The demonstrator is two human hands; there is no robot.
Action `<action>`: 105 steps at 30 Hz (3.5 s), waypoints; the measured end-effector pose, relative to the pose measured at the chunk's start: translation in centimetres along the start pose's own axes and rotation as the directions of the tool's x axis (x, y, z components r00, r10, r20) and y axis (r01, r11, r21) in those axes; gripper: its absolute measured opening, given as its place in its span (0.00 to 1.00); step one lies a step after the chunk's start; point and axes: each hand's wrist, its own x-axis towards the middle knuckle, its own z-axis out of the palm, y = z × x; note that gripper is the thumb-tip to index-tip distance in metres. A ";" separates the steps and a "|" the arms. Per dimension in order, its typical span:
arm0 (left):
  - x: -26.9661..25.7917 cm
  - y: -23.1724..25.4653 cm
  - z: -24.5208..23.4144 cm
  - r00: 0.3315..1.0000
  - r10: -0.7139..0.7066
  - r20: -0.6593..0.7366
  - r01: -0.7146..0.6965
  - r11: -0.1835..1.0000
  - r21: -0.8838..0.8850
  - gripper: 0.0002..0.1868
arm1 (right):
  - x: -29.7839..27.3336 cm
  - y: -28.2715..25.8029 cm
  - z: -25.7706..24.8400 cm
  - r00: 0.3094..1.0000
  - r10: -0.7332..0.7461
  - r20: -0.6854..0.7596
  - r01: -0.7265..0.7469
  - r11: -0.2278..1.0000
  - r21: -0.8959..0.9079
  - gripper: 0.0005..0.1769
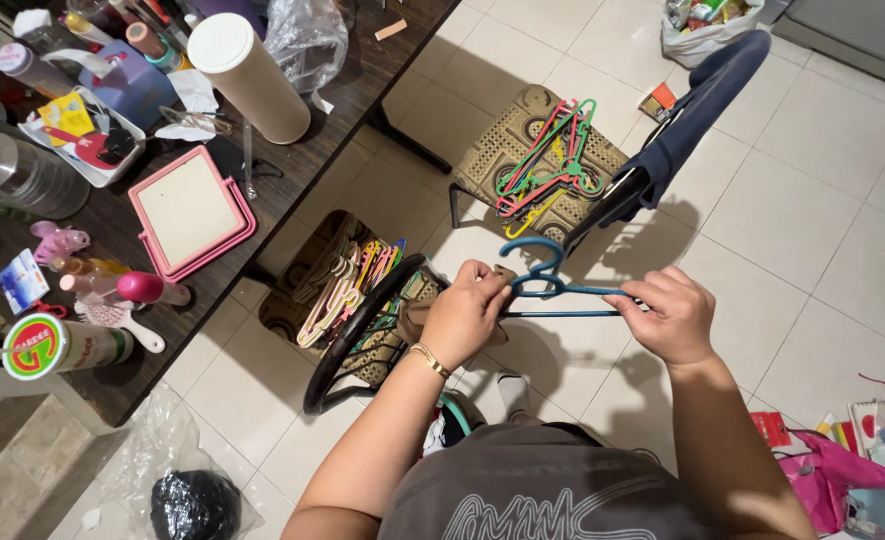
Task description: The person takes clothing items from a bucket and places them onto hangers by hand, then handles the remaining laundry inside the bucket.
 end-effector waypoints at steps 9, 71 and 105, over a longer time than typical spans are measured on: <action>1.0 2.6 -2.6 0.845 0.500 -0.191 -0.439 0.852 0.286 0.09 | -1.2 0.5 -1.2 0.991 0.005 -0.131 0.007 0.996 0.092 0.13; -5.5 2.8 -5.9 0.929 0.279 -0.243 -0.249 0.957 0.147 0.08 | -0.2 -11.7 -3.6 0.933 -0.345 -0.104 0.347 0.780 0.521 0.12; -7.9 -0.9 -10.2 0.898 0.438 -0.050 -0.411 0.873 0.263 0.09 | -3.0 -9.6 -5.6 0.970 -0.093 -0.226 0.112 0.991 0.071 0.17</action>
